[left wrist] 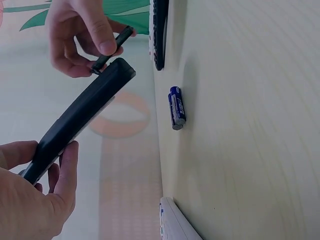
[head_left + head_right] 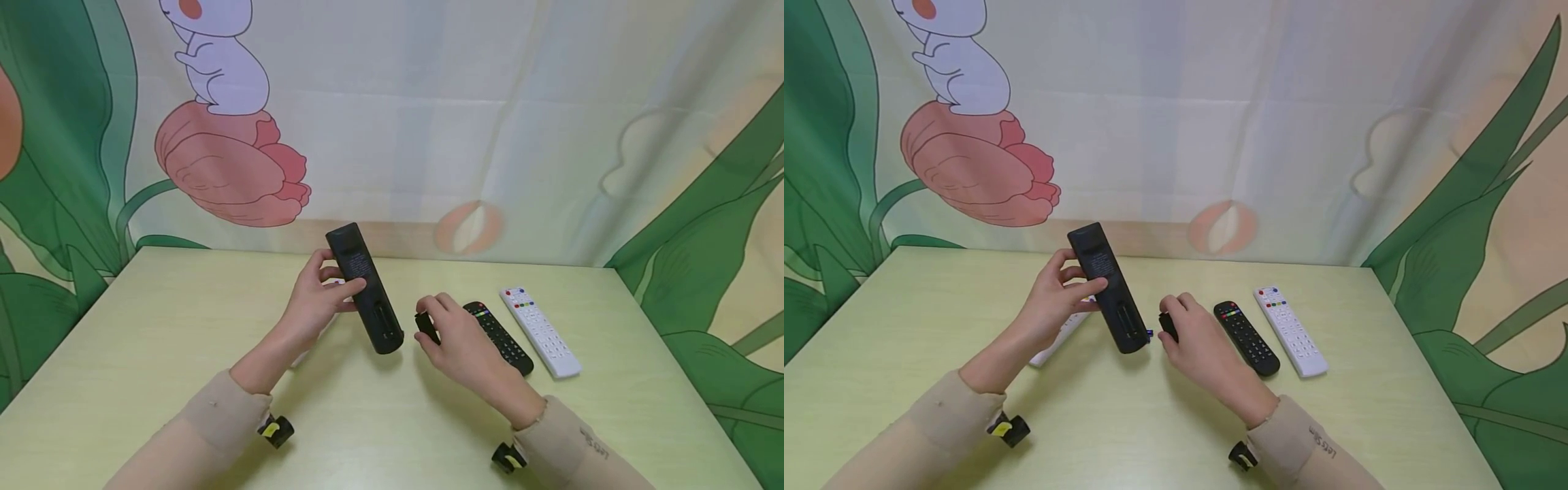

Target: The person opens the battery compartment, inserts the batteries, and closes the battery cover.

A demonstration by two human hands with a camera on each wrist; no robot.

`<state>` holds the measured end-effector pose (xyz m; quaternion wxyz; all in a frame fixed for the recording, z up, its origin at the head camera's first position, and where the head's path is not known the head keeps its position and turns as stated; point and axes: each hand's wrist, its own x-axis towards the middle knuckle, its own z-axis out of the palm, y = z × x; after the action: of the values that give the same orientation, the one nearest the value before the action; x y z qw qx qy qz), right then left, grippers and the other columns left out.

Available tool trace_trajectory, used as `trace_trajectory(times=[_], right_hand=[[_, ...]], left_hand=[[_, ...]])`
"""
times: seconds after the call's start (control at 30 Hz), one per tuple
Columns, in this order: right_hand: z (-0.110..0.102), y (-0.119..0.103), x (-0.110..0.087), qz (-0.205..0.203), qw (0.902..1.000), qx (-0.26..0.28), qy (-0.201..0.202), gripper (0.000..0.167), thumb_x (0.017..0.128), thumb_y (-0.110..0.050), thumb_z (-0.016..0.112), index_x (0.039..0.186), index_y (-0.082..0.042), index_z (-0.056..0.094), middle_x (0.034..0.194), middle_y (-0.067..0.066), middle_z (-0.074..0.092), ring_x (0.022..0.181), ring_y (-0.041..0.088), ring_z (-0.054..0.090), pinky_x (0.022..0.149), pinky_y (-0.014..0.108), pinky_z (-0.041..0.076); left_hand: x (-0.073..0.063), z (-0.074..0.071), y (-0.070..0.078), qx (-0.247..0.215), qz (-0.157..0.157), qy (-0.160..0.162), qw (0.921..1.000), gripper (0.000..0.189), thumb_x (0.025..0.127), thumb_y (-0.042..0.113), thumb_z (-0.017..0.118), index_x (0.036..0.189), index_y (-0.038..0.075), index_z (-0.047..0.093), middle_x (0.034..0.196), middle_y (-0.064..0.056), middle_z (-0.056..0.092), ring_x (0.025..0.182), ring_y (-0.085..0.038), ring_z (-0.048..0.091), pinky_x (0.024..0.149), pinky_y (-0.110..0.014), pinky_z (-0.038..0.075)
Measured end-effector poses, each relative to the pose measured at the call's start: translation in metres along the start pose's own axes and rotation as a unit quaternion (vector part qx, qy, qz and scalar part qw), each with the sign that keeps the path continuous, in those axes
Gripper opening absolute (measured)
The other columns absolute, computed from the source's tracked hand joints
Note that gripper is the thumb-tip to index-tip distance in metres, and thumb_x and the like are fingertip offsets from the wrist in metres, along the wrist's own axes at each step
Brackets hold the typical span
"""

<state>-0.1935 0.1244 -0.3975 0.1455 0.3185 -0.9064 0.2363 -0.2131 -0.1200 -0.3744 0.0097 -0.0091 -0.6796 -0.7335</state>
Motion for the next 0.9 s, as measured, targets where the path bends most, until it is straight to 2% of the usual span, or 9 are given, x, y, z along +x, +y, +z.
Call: trace_trajectory(times=[0.17, 0.37, 0.53, 0.73, 0.9], right_hand=[[0.003, 0.005, -0.001, 0.016, 0.9994, -0.013, -0.027, 0.034, 0.086, -0.007, 0.083, 0.113, -0.004, 0.063, 0.101, 0.007, 0.062, 0.077, 0.019, 0.059, 0.067, 0.035, 0.053], [0.008, 0.009, -0.003, 0.04, 0.9961, -0.03, -0.073, 0.032, 0.087, -0.008, 0.083, 0.111, -0.004, 0.063, 0.099, 0.008, 0.063, 0.082, 0.024, 0.063, 0.072, 0.04, 0.055], [0.013, 0.015, -0.004, 0.059, 0.9908, -0.041, -0.115, 0.028, 0.088, -0.008, 0.081, 0.109, -0.003, 0.064, 0.094, 0.009, 0.062, 0.082, 0.023, 0.061, 0.075, 0.04, 0.055], [0.015, 0.018, -0.003, 0.084, 0.9823, -0.049, -0.16, 0.029, 0.087, -0.006, 0.081, 0.111, -0.002, 0.064, 0.099, 0.011, 0.063, 0.087, 0.024, 0.062, 0.078, 0.039, 0.055], [0.016, 0.019, -0.002, 0.094, 0.9775, -0.057, -0.18, 0.03, 0.087, -0.007, 0.081, 0.111, -0.002, 0.065, 0.099, 0.012, 0.063, 0.087, 0.024, 0.061, 0.078, 0.04, 0.055]], left_hand=[[0.001, -0.002, 0.0, 0.005, -0.001, 0.001, 1.0, 0.055, 0.094, -0.002, 0.071, 0.139, 0.003, 0.041, 0.116, -0.022, 0.056, 0.088, -0.023, 0.064, 0.077, -0.041, 0.063], [0.001, -0.002, -0.001, 0.0, 0.001, 0.001, 1.0, 0.054, 0.093, -0.004, 0.071, 0.139, 0.003, 0.041, 0.116, -0.022, 0.057, 0.087, -0.023, 0.066, 0.077, -0.041, 0.063], [0.0, -0.002, -0.001, 0.0, -0.001, -0.002, 1.0, 0.055, 0.093, -0.004, 0.071, 0.139, 0.003, 0.041, 0.115, -0.022, 0.056, 0.087, -0.023, 0.067, 0.077, -0.041, 0.063], [0.001, -0.005, 0.0, 0.012, 0.006, -0.002, 0.9999, 0.055, 0.094, -0.002, 0.071, 0.14, 0.004, 0.041, 0.116, -0.022, 0.055, 0.09, -0.023, 0.069, 0.079, -0.04, 0.062], [0.002, -0.008, 0.0, 0.026, 0.007, -0.001, 0.9996, 0.054, 0.095, 0.0, 0.071, 0.14, 0.004, 0.042, 0.116, -0.021, 0.057, 0.091, -0.023, 0.069, 0.078, -0.038, 0.062]])
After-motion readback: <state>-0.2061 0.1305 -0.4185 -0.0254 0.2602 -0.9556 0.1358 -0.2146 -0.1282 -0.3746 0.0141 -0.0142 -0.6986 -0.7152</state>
